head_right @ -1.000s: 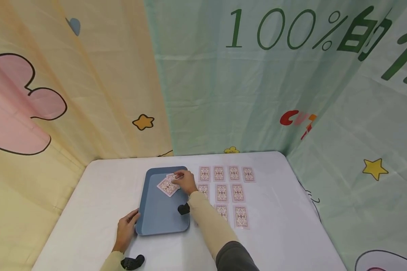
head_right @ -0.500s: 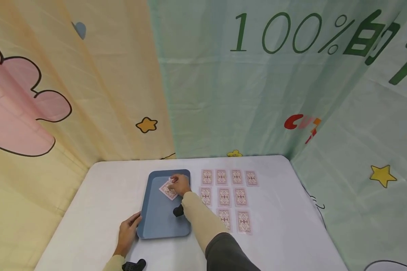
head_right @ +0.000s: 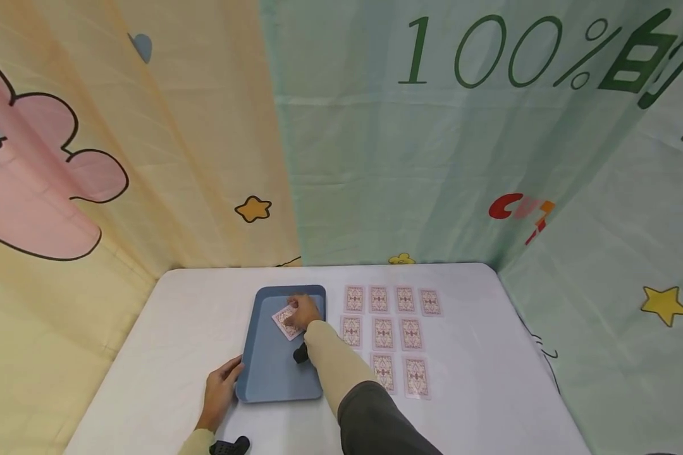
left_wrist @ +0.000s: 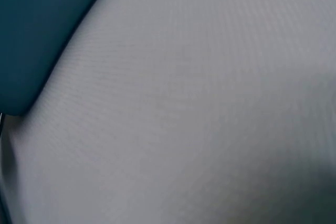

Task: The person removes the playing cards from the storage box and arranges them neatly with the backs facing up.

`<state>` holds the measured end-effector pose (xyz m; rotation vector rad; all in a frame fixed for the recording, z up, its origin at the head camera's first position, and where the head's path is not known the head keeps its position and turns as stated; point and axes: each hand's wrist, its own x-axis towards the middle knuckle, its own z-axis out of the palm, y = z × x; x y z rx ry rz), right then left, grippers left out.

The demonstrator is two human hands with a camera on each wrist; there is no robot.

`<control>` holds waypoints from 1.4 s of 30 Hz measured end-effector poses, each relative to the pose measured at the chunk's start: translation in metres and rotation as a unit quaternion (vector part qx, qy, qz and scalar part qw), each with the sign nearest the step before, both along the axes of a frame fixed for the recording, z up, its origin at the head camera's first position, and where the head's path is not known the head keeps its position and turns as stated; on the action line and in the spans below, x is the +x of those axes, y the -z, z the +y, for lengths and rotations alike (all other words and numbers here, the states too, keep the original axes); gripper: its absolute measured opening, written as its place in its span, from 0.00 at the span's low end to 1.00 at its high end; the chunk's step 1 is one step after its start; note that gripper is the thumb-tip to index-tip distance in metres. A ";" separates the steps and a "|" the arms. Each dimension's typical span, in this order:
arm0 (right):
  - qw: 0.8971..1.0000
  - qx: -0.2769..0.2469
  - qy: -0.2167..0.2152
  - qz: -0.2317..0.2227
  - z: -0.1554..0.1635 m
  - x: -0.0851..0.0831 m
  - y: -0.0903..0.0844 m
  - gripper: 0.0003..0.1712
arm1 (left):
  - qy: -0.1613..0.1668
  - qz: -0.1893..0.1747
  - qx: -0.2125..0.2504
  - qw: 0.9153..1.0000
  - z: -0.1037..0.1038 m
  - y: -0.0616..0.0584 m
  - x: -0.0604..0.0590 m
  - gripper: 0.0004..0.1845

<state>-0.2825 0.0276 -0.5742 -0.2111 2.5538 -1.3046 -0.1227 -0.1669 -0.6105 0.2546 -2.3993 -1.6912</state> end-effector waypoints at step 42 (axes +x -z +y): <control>0.997 0.051 0.042 0.039 -0.003 0.008 0.013 0.14 | -0.001 -0.076 0.005 0.997 0.001 0.000 -0.005 0.19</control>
